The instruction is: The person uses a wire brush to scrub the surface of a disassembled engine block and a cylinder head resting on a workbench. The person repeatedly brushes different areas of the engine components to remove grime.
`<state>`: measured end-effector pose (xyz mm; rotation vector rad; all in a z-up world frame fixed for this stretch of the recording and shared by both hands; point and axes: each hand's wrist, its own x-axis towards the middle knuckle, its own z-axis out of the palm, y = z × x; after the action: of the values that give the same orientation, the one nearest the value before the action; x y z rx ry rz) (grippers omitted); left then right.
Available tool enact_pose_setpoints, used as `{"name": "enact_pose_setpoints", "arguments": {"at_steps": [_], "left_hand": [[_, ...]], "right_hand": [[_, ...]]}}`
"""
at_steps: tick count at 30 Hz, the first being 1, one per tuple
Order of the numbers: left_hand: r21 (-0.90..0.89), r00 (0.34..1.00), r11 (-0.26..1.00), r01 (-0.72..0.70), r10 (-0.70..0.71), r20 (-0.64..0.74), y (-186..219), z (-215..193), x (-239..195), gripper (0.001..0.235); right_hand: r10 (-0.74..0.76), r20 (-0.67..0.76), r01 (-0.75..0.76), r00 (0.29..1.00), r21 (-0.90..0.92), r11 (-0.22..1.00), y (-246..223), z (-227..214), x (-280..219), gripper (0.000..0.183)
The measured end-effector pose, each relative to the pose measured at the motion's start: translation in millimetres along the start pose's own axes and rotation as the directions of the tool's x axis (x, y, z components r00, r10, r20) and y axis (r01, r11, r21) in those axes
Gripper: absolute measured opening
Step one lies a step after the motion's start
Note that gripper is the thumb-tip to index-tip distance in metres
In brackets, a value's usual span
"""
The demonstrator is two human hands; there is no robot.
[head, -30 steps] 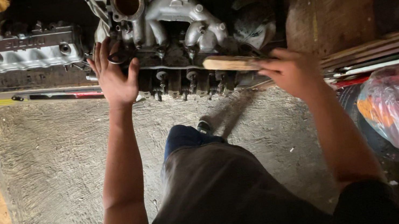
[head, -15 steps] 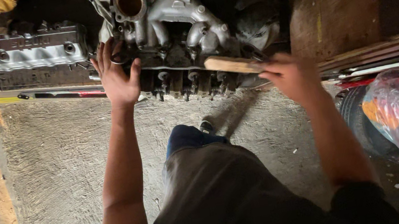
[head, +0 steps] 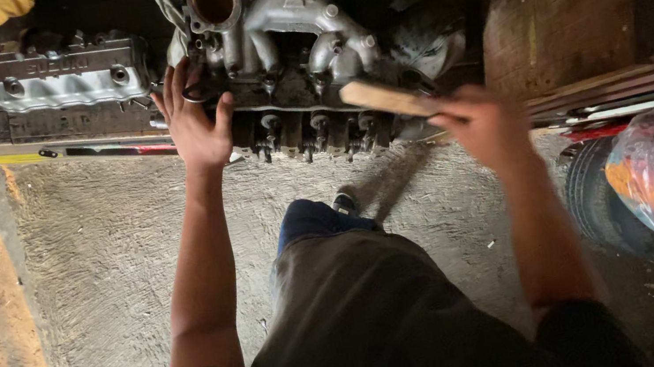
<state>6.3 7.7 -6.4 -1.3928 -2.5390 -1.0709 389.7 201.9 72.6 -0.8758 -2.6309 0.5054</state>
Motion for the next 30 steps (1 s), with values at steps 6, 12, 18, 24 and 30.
{"name": "enact_pose_setpoints", "arguments": {"at_steps": [6, 12, 18, 24, 30], "left_hand": [[-0.021, 1.0, 1.0, 0.011, -0.011, -0.015, -3, 5, 0, 0.065], [-0.008, 0.999, 1.0, -0.026, 0.026, -0.02, -7, 4, 1, 0.065], [-0.022, 1.0, 0.999, -0.023, 0.022, -0.022, -5, 3, 1, 0.064], [-0.048, 0.999, 0.998, -0.03, 0.029, -0.027, -4, 4, -1, 0.063], [0.014, 1.0, 1.0, -0.012, 0.012, -0.014, -6, 4, 0, 0.065]], "right_hand": [[-0.004, -0.136, 0.025, 0.991, 0.154, 0.988, -1, -9, -8, 0.024], [-0.029, -0.075, 0.036, 0.997, 0.088, 0.995, -19, 22, -1, 0.027], [0.065, -0.03, -0.065, 0.997, -0.008, 0.998, 0, -14, -13, 0.024], [-0.084, -0.147, 0.095, 0.986, 0.073, 0.993, -17, 12, -12, 0.021], [-0.04, -0.02, 0.04, 0.999, -0.001, 0.999, 1, 41, -10, 0.017]]}}
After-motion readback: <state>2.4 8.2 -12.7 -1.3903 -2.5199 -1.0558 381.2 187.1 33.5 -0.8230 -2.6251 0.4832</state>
